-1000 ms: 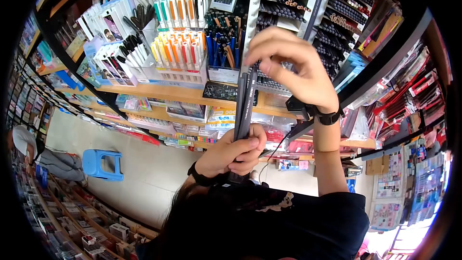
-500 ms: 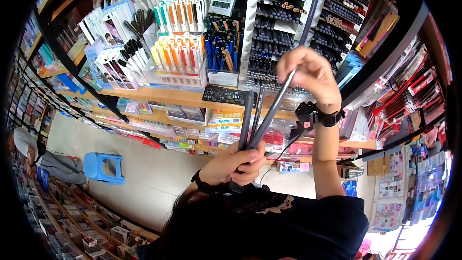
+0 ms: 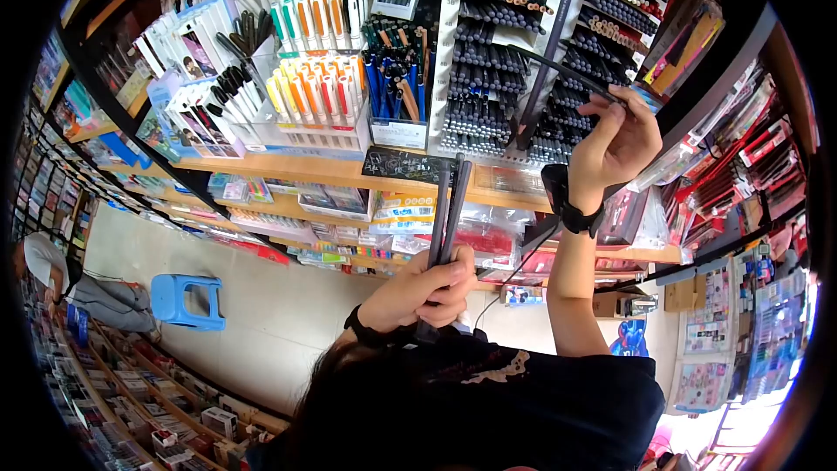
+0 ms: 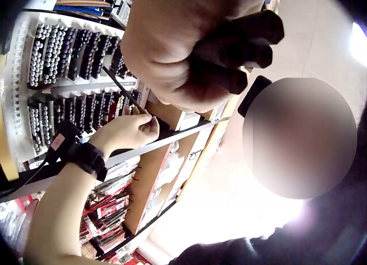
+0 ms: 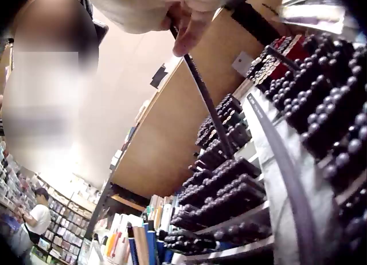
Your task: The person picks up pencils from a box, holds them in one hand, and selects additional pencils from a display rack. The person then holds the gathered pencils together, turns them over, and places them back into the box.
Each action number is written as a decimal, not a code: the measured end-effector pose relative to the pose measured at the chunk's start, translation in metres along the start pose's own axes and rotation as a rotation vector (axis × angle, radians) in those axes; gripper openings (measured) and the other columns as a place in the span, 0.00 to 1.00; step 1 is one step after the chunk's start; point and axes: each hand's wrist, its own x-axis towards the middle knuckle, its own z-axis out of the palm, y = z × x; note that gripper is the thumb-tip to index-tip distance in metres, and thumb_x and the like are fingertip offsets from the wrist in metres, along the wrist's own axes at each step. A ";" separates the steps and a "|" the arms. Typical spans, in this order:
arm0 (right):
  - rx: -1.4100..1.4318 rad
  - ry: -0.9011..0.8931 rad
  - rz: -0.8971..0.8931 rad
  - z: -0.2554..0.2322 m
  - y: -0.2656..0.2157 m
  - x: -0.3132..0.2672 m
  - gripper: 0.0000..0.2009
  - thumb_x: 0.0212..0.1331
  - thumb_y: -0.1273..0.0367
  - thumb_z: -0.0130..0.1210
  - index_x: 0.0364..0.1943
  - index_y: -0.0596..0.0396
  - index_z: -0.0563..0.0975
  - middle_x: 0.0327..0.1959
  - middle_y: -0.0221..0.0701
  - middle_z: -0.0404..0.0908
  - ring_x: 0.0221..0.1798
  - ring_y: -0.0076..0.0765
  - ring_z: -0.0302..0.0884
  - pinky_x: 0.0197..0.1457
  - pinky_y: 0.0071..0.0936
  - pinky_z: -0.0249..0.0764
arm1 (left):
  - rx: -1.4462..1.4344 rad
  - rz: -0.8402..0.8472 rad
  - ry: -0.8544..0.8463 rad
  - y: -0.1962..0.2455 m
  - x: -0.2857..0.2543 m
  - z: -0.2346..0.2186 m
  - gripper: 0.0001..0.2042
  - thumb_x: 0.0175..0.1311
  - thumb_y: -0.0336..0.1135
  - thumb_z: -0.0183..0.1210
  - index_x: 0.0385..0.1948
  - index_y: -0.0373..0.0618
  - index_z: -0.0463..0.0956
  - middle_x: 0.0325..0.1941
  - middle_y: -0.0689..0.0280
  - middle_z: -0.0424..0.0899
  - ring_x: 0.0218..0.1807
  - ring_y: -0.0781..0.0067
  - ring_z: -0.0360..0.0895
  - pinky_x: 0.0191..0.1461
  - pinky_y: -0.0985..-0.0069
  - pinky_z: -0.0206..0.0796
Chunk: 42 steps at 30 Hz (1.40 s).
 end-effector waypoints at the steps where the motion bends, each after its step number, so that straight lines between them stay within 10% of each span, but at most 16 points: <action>1: 0.011 -0.021 -0.026 0.001 -0.001 -0.001 0.10 0.54 0.81 0.41 0.41 0.62 0.60 0.35 0.46 0.71 0.27 0.29 0.73 0.25 0.19 0.74 | 0.001 0.004 0.000 0.000 0.000 0.000 0.12 0.61 0.38 0.43 0.19 0.49 0.55 0.11 0.76 0.53 0.07 0.90 0.48 0.09 0.88 0.36; 10: -0.144 -0.280 -0.225 0.002 -0.006 -0.019 0.15 0.39 0.86 0.52 0.35 0.60 0.69 0.31 0.41 0.76 0.31 0.40 0.76 0.33 0.24 0.73 | -0.036 0.042 -0.071 0.002 -0.001 -0.001 0.09 0.63 0.35 0.39 0.22 0.48 0.56 0.12 0.76 0.53 0.08 0.90 0.48 0.11 0.88 0.37; 20: -0.602 -0.416 -0.335 0.035 0.018 -0.018 0.06 0.43 0.76 0.54 0.29 0.54 0.74 0.37 0.30 0.75 0.36 0.35 0.71 0.36 0.25 0.68 | 0.011 0.043 -0.040 0.004 0.002 0.003 0.12 0.62 0.39 0.42 0.19 0.49 0.55 0.10 0.77 0.53 0.07 0.90 0.48 0.09 0.88 0.37; 23: -0.767 -0.473 -0.207 0.036 0.012 -0.017 0.06 0.45 0.72 0.54 0.30 0.52 0.76 0.42 0.30 0.71 0.42 0.37 0.65 0.44 0.28 0.63 | 0.048 0.064 -0.028 0.005 0.002 0.003 0.11 0.62 0.39 0.42 0.20 0.49 0.55 0.10 0.76 0.53 0.07 0.90 0.48 0.09 0.88 0.37; 30: 0.530 -0.942 0.933 0.020 -0.049 0.005 0.07 0.51 0.74 0.50 0.34 0.61 0.75 0.25 0.23 0.75 0.22 0.12 0.63 0.26 0.13 0.62 | 0.083 0.047 0.020 0.004 0.003 0.008 0.11 0.62 0.38 0.43 0.21 0.47 0.55 0.11 0.75 0.53 0.08 0.89 0.48 0.10 0.87 0.37; 33: 0.738 -1.145 0.947 0.016 -0.041 0.010 0.08 0.52 0.75 0.50 0.37 0.61 0.73 0.26 0.25 0.75 0.24 0.12 0.64 0.25 0.11 0.62 | 0.095 0.048 0.005 0.002 0.004 0.008 0.11 0.61 0.38 0.45 0.21 0.46 0.56 0.11 0.75 0.53 0.08 0.89 0.48 0.10 0.87 0.37; 37: 1.031 -1.115 0.947 0.016 -0.032 0.002 0.07 0.51 0.75 0.51 0.35 0.61 0.72 0.30 0.29 0.75 0.22 0.14 0.68 0.17 0.08 0.61 | 0.107 0.025 -0.071 0.002 0.002 0.013 0.12 0.60 0.37 0.46 0.21 0.45 0.56 0.11 0.75 0.53 0.08 0.89 0.48 0.10 0.87 0.37; 42: 0.731 -0.351 0.740 0.012 -0.013 0.045 0.09 0.57 0.70 0.45 0.38 0.59 0.67 0.31 0.37 0.73 0.30 0.29 0.74 0.21 0.20 0.73 | 0.091 0.011 -0.029 0.002 -0.001 0.010 0.13 0.62 0.41 0.42 0.19 0.48 0.55 0.11 0.75 0.52 0.08 0.89 0.47 0.10 0.87 0.37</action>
